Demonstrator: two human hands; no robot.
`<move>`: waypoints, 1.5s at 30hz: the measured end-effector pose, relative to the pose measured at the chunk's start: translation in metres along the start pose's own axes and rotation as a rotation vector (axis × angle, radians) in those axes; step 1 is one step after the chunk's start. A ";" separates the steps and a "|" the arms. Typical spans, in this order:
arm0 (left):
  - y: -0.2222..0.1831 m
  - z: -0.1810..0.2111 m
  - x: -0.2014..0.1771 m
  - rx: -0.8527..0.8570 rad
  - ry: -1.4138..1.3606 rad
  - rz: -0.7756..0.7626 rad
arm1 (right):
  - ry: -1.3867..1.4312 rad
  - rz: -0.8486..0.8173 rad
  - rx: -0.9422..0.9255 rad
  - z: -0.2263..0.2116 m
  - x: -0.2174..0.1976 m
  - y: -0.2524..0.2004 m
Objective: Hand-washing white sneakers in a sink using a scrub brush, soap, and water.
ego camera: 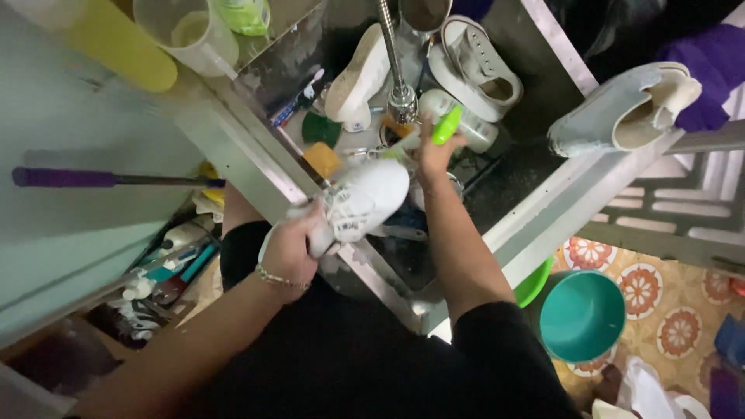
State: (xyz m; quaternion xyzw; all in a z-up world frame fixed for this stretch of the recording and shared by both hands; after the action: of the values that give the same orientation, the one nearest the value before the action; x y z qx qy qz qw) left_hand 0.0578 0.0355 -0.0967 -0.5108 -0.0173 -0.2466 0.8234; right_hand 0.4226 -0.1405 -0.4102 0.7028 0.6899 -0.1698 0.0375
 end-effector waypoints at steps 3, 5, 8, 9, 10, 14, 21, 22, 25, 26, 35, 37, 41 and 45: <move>-0.006 0.009 0.011 -0.023 -0.132 -0.020 | 0.190 0.105 0.019 -0.101 -0.048 -0.054; -0.015 0.020 0.019 -0.030 -0.214 -0.032 | 0.291 0.052 0.047 -0.159 -0.080 -0.095; -0.034 0.042 0.038 0.034 -0.334 -0.120 | 0.420 0.056 -0.127 -0.230 -0.128 -0.152; -0.039 0.050 0.045 0.058 -0.361 -0.178 | 0.423 0.149 -0.110 -0.230 -0.143 -0.169; -0.044 0.058 0.053 0.081 -0.388 -0.236 | 0.427 0.242 -0.092 -0.230 -0.158 -0.187; -0.041 0.064 0.078 0.203 -0.427 -0.363 | 0.240 -0.290 -0.748 -0.358 -0.174 -0.253; -0.054 0.047 0.082 0.207 -0.388 -0.438 | 0.120 -0.313 -0.770 -0.400 -0.176 -0.298; -0.072 0.052 0.088 0.202 -0.373 -0.444 | 0.077 -0.284 -0.764 -0.404 -0.178 -0.298; -0.108 0.059 0.097 0.208 -0.390 -0.508 | 0.027 -0.199 -0.701 -0.377 -0.188 -0.277; -0.104 0.057 0.093 0.210 -0.389 -0.511 | 0.029 -0.198 -0.704 -0.379 -0.191 -0.276; -0.118 0.061 0.088 0.271 -0.306 -0.539 | 0.108 -0.266 -0.814 -0.438 -0.190 -0.301; -0.122 0.062 0.085 0.309 -0.303 -0.556 | 0.104 -0.253 -0.719 -0.425 -0.189 -0.296; -0.121 0.057 0.080 0.300 -0.321 -0.586 | 0.045 -0.203 -0.712 -0.411 -0.203 -0.287; -0.088 0.049 0.069 0.381 -0.249 -0.582 | 0.070 -0.245 -0.752 -0.435 -0.207 -0.294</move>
State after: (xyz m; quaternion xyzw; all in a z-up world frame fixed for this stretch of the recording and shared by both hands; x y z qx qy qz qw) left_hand 0.0917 0.0194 0.0197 -0.3478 -0.3075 -0.3989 0.7908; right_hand 0.2168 -0.1998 0.1123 0.5580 0.7834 0.1154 0.2483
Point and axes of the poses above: each hand's wrist, its own y-axis towards the middle knuckle, its own x-axis out of the palm, z = x × y, the point moved 8 cm from there along y, towards the middle knuckle, and after that the axes turned 3 degrees about y, right-handed, at the moved point
